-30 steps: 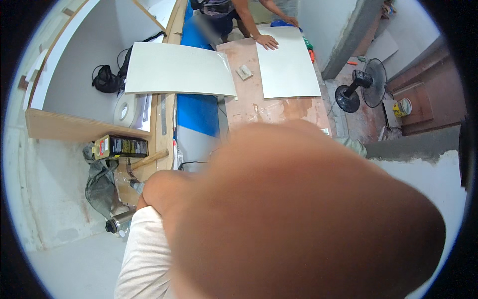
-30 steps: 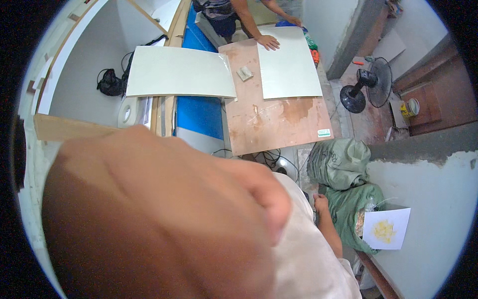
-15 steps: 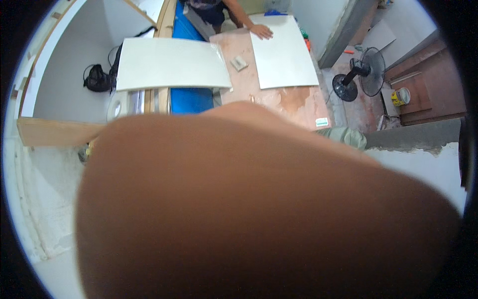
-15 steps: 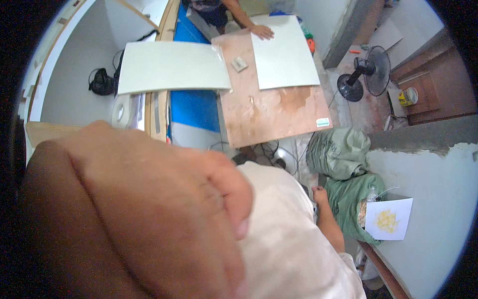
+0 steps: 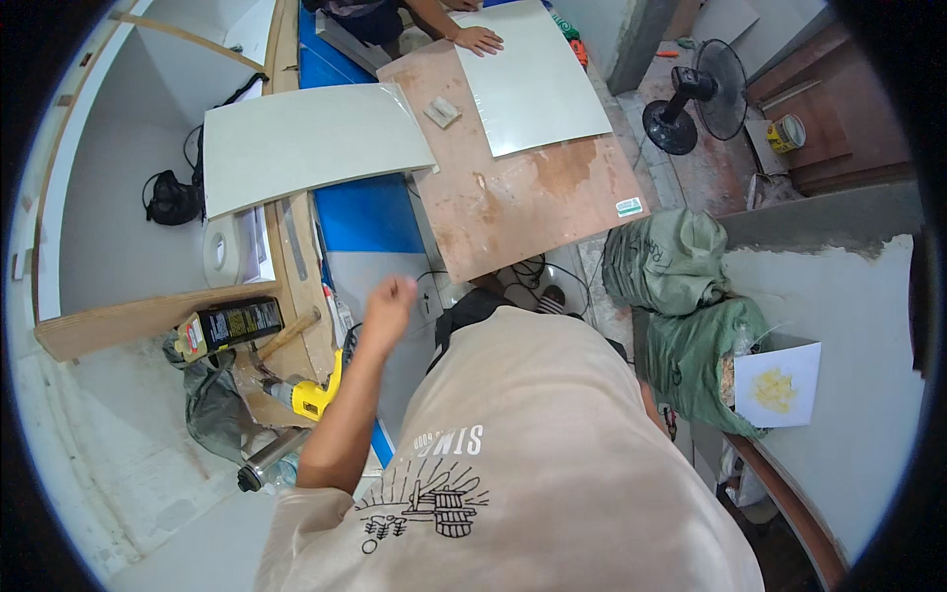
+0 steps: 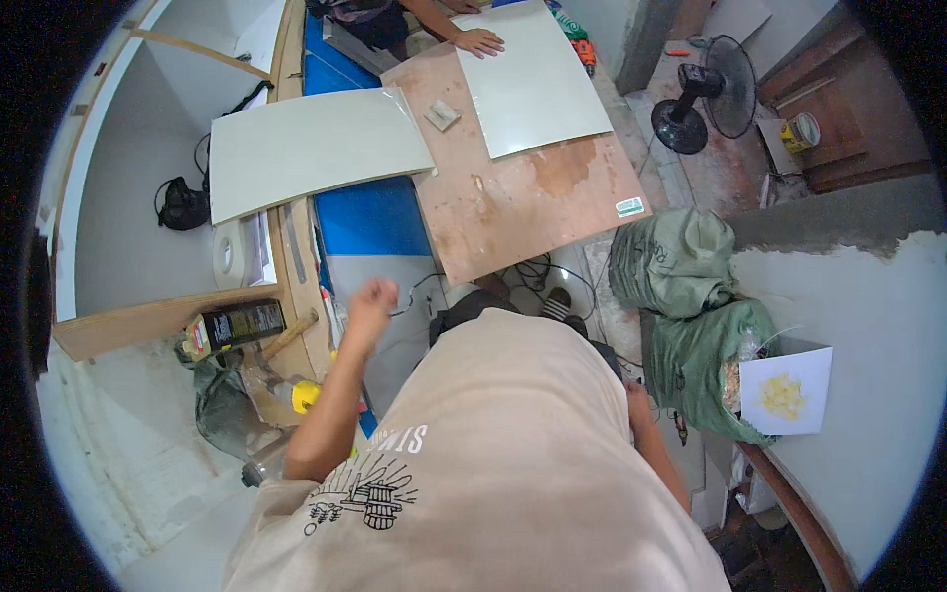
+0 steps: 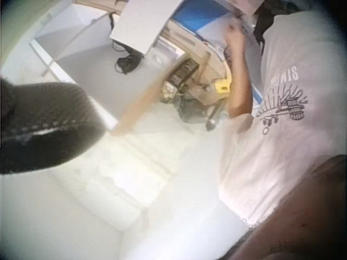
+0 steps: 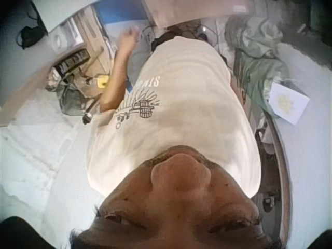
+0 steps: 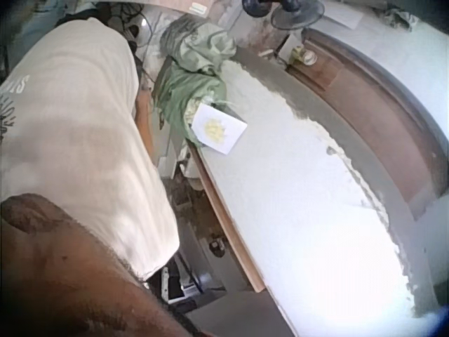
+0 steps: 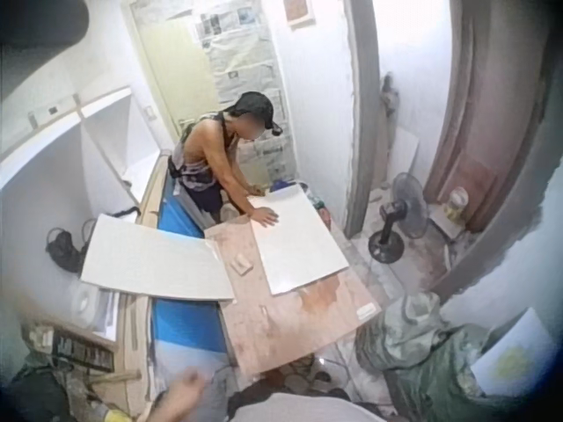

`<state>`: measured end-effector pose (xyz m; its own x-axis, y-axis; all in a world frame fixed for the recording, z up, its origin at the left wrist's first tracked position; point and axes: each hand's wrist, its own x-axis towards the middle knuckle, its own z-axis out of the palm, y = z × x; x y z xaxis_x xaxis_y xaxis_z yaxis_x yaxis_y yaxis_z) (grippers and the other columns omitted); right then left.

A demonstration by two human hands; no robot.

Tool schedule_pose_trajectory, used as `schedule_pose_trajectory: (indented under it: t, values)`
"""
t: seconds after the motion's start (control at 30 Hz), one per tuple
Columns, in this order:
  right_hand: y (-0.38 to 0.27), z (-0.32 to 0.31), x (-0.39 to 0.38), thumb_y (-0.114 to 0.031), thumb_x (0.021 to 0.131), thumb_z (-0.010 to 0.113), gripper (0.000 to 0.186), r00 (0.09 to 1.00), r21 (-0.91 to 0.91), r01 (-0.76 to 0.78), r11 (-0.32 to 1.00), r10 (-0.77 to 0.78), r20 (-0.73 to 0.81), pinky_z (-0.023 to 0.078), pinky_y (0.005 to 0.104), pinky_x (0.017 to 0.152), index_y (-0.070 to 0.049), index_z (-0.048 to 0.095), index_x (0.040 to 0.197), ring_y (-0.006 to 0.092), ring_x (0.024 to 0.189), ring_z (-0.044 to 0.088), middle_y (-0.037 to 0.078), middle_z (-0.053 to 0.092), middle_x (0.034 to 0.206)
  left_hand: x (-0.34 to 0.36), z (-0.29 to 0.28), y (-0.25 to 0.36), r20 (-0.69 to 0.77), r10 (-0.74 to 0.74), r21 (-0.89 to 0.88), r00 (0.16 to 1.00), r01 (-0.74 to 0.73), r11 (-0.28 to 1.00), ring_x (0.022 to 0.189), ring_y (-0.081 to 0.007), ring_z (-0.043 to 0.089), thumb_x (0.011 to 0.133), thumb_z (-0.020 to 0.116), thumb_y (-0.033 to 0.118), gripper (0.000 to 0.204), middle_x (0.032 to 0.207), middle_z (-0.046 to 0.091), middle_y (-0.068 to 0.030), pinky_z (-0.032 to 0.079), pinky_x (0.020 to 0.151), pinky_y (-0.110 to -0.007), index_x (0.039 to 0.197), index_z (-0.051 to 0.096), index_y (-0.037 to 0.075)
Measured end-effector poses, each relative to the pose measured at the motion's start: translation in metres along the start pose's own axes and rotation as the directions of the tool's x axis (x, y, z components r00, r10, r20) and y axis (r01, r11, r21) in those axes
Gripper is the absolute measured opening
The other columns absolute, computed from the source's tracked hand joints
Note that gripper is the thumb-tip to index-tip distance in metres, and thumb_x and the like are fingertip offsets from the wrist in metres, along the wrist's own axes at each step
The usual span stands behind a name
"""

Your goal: The person applies white edge banding to the edges of a white board. They peel the backing from the adhesive strip and press the banding onto the board's edge, smoothing it with their fingers. Another person is visible in the background working on a similar board.

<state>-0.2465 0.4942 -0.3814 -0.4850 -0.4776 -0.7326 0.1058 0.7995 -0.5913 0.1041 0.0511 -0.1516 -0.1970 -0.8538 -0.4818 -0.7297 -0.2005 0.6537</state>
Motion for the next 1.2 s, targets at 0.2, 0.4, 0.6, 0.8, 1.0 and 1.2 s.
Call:
schedule_pose_trajectory:
  t: [0.2, 0.4, 0.6, 0.8, 1.0, 1.2]
  values:
    - [0.026, 0.016, -0.039, -0.026, 0.090, 0.063, 0.035, 0.987, 0.030, -0.157, 0.987, 0.156, 0.027, 0.051, 0.0365, 0.079, 0.003, 0.069, 0.108, 0.0220, 0.082, 0.065, 0.015, 0.072, 0.093, -0.089, 0.039, -0.132, 0.352, -0.431, -0.035, 0.831, 0.472, 0.881, 0.098, -0.0229, 0.065, 0.097, 0.056, 0.032, 0.039, 0.108, 0.070, -0.0153, 0.050, 0.088, -0.038, 0.115, 0.065, -0.001]
    - [0.021, 0.013, -0.029, -0.025, 0.090, 0.063, 0.034, 0.979, 0.036, -0.203, 0.978, 0.202, 0.025, 0.051, 0.0367, 0.079, 0.003, 0.069, 0.108, 0.0222, 0.083, 0.065, 0.015, 0.072, 0.094, -0.131, 0.024, -0.088, 0.507, -0.592, -0.178, 0.627, 0.748, 0.640, 0.102, -0.0207, 0.066, 0.097, 0.055, 0.028, 0.036, 0.114, 0.069, -0.0143, 0.050, 0.090, -0.035, 0.116, 0.066, 0.000]
    - [0.013, 0.016, -0.025, -0.024, 0.090, 0.063, 0.033, 0.973, 0.084, -0.231, 0.969, 0.232, 0.005, 0.051, 0.0369, 0.079, 0.003, 0.069, 0.107, 0.0224, 0.083, 0.066, 0.015, 0.072, 0.094, -0.141, 0.022, -0.129, 0.588, -0.497, -0.173, 0.639, 0.699, 0.694, 0.103, -0.0204, 0.066, 0.097, 0.056, 0.028, 0.037, 0.116, 0.069, -0.0142, 0.050, 0.091, -0.035, 0.118, 0.066, -0.001]
    - [0.016, 0.025, -0.025, -0.023, 0.090, 0.063, 0.032, 0.969, 0.133, -0.245, 0.960, 0.248, -0.010, 0.051, 0.0372, 0.079, 0.003, 0.069, 0.107, 0.0226, 0.084, 0.066, 0.016, 0.072, 0.094, -0.143, 0.008, -0.141, 0.618, -0.489, -0.116, 0.615, 0.687, 0.718, 0.104, -0.0201, 0.066, 0.097, 0.056, 0.028, 0.038, 0.117, 0.069, -0.0140, 0.050, 0.092, -0.034, 0.119, 0.065, -0.001]
    - [0.023, 0.030, -0.030, -0.021, 0.089, 0.063, 0.031, 0.965, 0.174, -0.252, 0.952, 0.260, -0.022, 0.052, 0.0374, 0.079, 0.003, 0.070, 0.106, 0.0227, 0.084, 0.066, 0.016, 0.072, 0.095, -0.147, -0.019, -0.158, 0.669, -0.463, -0.037, 0.582, 0.647, 0.761, 0.105, -0.0198, 0.066, 0.097, 0.056, 0.028, 0.039, 0.118, 0.069, -0.0139, 0.050, 0.093, -0.034, 0.121, 0.064, -0.002]
    - [0.033, 0.031, -0.042, -0.020, 0.089, 0.062, 0.030, 0.963, 0.218, -0.256, 0.942, 0.268, -0.026, 0.052, 0.0376, 0.079, 0.003, 0.070, 0.106, 0.0229, 0.085, 0.067, 0.016, 0.073, 0.095, -0.140, -0.050, -0.178, 0.754, -0.388, 0.053, 0.530, 0.540, 0.840, 0.106, -0.0196, 0.066, 0.097, 0.056, 0.028, 0.040, 0.119, 0.069, -0.0137, 0.049, 0.094, -0.033, 0.123, 0.064, -0.002]
